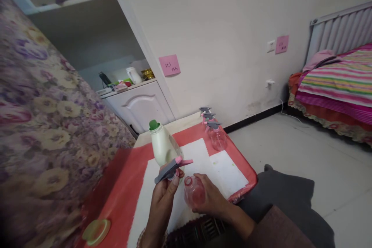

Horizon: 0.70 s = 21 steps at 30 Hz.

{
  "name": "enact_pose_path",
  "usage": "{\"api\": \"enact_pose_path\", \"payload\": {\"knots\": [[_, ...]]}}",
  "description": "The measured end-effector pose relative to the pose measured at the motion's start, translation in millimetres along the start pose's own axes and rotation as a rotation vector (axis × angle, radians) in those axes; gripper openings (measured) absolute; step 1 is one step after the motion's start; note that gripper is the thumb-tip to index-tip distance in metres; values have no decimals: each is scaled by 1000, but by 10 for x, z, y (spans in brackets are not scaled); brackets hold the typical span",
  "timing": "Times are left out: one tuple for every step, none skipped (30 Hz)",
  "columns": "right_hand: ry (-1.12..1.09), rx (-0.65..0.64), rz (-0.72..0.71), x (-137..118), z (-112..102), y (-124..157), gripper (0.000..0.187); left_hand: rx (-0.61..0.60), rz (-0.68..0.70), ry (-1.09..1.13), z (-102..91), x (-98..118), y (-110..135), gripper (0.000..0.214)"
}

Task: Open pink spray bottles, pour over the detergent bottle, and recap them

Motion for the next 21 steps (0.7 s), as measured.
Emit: {"api": "enact_pose_path", "payload": {"knots": [[-3, -2, -3, 6, -1, 0, 93, -29, 10, 17, 36, 28, 11, 42], [-5, -4, -4, 13, -3, 0, 93, -45, 21, 28, 60, 52, 20, 45], [-6, -5, -5, 18, -4, 0, 93, -50, 29, 29, 72, 71, 27, 45], [-6, -6, -5, 22, -5, 0, 93, -49, 37, 25, 77, 84, 30, 43], [-4, -5, -3, 27, -7, 1, 93, -47, 43, 20, 77, 91, 31, 41], [0, -5, -2, 30, -6, 2, 93, -38, 46, 18, 69, 91, 31, 40], [3, -6, -2, 32, -4, 4, 93, -17, 46, 21, 50, 85, 29, 38], [6, -6, -4, 34, -2, 5, 92, 16, 42, 28, 19, 72, 29, 37], [6, -7, -6, 38, 0, 7, 92, 58, 36, 36, -19, 56, 31, 36], [3, -7, -8, 42, 3, 8, 92, 108, 33, 39, -61, 42, 36, 35], [-2, -9, -13, 46, 7, 10, 91, 151, 35, 33, -96, 32, 42, 33], [-9, -9, -19, 48, 9, 10, 91, 178, 43, 22, -116, 27, 48, 32], [-17, -10, -25, 50, 12, 11, 91, 193, 54, 10, -124, 25, 51, 32], [-24, -10, -27, 52, 14, 12, 91, 196, 65, -3, -124, 20, 52, 32], [-29, -8, -27, 56, 14, 12, 91, 191, 69, -18, -119, 10, 51, 33], [-29, -6, -21, 61, 13, 13, 92, 179, 67, -34, -111, -4, 50, 35], [-26, -6, -11, 67, 12, 13, 92, 163, 60, -49, -103, -19, 51, 36], [-20, -7, 0, 73, 12, 14, 92, 139, 51, -65, -90, -29, 53, 38], [-15, -12, 9, 77, 15, 14, 92, 104, 45, -84, -67, -30, 57, 39], [-13, -17, 12, 75, 16, 13, 92, 60, 44, -100, -36, -18, 64, 40], [-15, -19, 14, 72, 15, 13, 93, 16, 47, -110, -2, 4, 76, 41]]}}
Point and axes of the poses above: each hand's wrist, its own y-axis away from the middle knuckle, its own z-axis out of the palm, x = y × z, the point moved 9 cm from there along -y, towards the middle knuckle, and after that the axes turned 4 degrees about -x, right-handed, at the moved point
